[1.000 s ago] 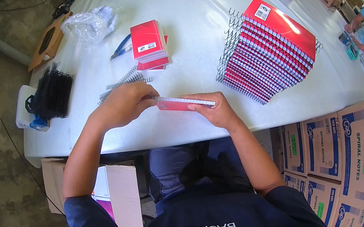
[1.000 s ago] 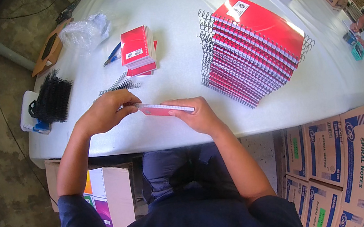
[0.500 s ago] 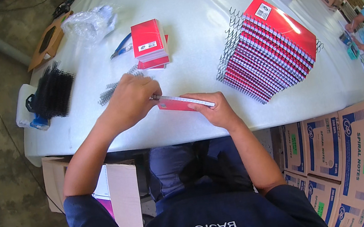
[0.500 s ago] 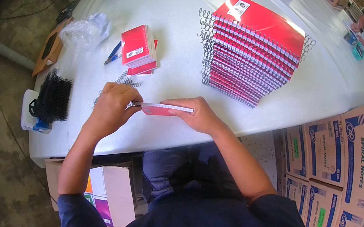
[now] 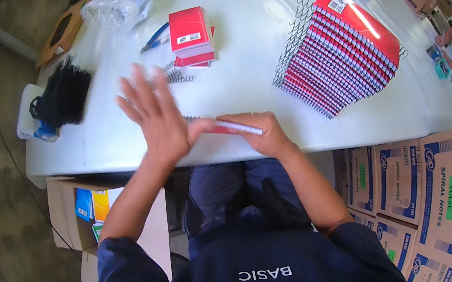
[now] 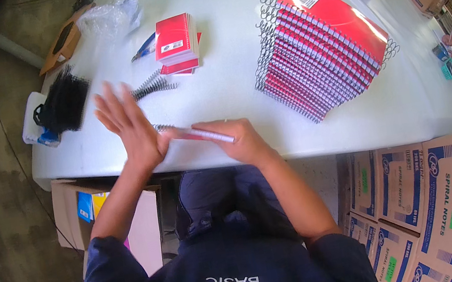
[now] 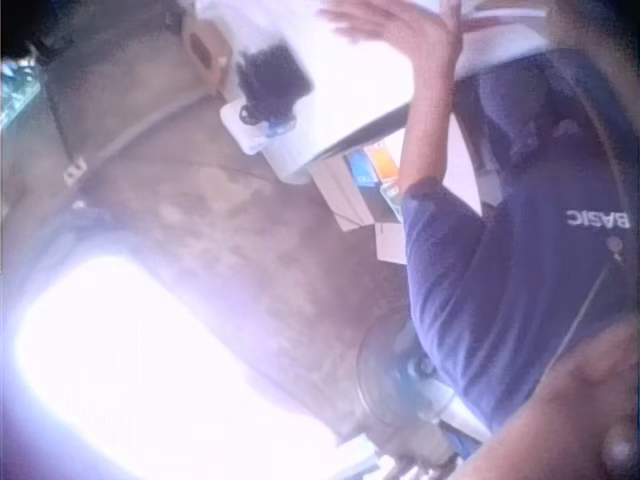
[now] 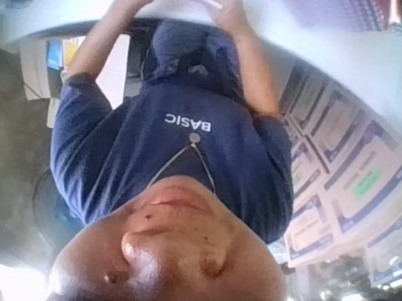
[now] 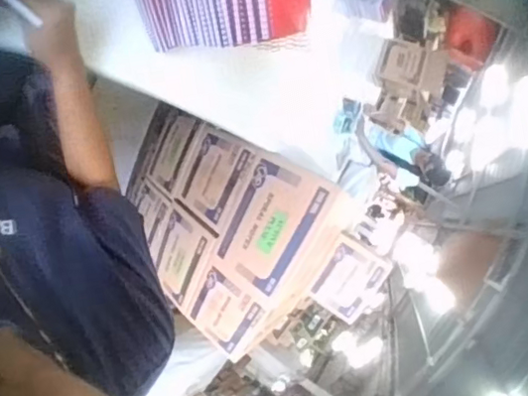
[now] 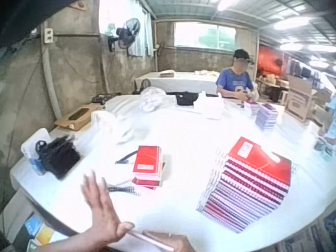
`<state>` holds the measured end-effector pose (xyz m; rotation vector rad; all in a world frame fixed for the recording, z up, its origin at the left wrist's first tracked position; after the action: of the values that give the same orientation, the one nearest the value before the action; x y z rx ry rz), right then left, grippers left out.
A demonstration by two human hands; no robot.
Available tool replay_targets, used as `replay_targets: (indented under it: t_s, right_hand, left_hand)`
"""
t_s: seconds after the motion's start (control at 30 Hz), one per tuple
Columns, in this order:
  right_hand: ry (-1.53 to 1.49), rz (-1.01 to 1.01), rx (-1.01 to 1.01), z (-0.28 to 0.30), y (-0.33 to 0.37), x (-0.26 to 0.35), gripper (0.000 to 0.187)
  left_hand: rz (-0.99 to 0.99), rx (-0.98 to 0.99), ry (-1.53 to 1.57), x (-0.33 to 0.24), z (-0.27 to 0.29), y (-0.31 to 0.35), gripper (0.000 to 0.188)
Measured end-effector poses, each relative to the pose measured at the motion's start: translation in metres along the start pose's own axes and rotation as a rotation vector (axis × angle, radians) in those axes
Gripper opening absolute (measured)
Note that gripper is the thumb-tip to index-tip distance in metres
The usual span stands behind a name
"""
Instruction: The person takes a spiral coil and threads it into the pre-punched holes of red notebooks by hand, repeating the process for several notebooks and stacking them.
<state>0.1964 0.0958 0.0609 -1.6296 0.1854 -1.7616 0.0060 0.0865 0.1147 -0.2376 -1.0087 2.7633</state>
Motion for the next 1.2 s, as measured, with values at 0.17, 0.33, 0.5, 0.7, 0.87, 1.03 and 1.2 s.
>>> replay_targets:
  t_s: [0.17, 0.33, 0.5, 0.7, 0.87, 1.03, 1.2]
  right_hand:
    - [0.051, 0.021, -0.04, -0.011, 0.019, 0.022, 0.037]
    - [0.128, 0.092, 0.013, -0.027, 0.028, 0.044, 0.037]
    - [0.244, 0.123, -0.094, -0.024, 0.04, 0.036, 0.038]
    - [0.254, 0.231, -0.068, -0.048, 0.036, 0.046, 0.041]
    - [0.273, 0.297, -0.061, -0.041, 0.035, 0.034, 0.044]
    - [0.267, 0.216, -0.044, -0.044, 0.038, 0.032, 0.045]
    - [-0.001, 0.026, 0.053, -0.038, 0.035, 0.03, 0.055]
  left_hand:
    - [-0.126, 0.288, 0.28, -0.027, -0.011, 0.094, 0.113]
    - [-0.031, -0.035, 0.221, -0.016, 0.006, 0.05, 0.114]
    - [-0.34, 0.239, 0.286, -0.028, -0.006, 0.117, 0.113]
    - [-0.16, -0.049, 0.368, -0.02, -0.008, 0.074, 0.111]
    - [-0.381, -0.129, 0.344, -0.025, 0.002, 0.086, 0.097]
    - [-0.32, 0.122, 0.609, -0.031, -0.028, 0.097, 0.099]
    - [-0.304, -0.205, 0.375, -0.043, -0.003, 0.061, 0.085]
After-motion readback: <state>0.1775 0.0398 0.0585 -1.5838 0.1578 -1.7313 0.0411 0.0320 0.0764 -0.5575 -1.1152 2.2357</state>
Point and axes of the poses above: each hand's wrist, its own y-axis away from the middle knuckle, its own z-axis out of the back of the hand, x = y × z, the point moved 3 cm from there along -y, towards the middle knuckle, and after that the axes turned 14 degrees about z, right-handed, at the moved point
